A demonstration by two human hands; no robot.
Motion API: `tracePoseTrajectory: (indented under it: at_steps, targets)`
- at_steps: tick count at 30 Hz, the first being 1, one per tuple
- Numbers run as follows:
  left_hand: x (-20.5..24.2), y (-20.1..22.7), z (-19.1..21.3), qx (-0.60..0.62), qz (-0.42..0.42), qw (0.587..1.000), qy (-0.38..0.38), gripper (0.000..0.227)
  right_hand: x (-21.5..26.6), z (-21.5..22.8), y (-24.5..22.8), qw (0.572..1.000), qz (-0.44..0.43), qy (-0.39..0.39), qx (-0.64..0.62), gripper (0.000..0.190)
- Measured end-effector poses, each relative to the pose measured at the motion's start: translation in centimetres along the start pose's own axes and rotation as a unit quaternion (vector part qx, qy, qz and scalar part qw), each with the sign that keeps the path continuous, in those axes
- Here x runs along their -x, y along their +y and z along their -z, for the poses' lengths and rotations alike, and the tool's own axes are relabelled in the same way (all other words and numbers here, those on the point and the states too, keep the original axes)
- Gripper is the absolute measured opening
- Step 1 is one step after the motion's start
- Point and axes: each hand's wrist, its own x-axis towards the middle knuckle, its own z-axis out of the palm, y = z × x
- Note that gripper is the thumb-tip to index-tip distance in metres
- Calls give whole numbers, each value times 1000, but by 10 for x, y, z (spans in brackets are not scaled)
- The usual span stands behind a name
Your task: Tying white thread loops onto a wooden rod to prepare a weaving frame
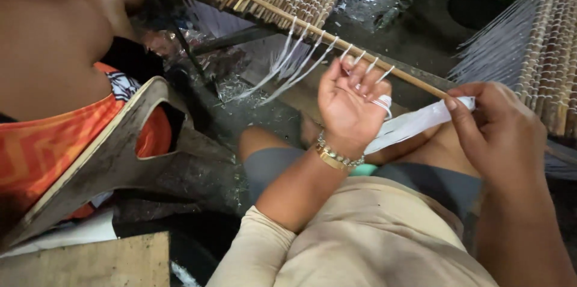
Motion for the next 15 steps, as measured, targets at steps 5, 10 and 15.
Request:
tracePoseTrajectory:
  at_steps: [5,10,15]
  targets:
    - [-10,16,39,-60,29,998,-22,18,-4,6,10,999,-1,6,41,12]
    - [3,74,173,-191,85,976,51,51,-12,-2,77,980,-105,23,-170,7]
    - [29,112,243,-176,53,972,144,45,-22,12,64,994,-59,8,-89,14]
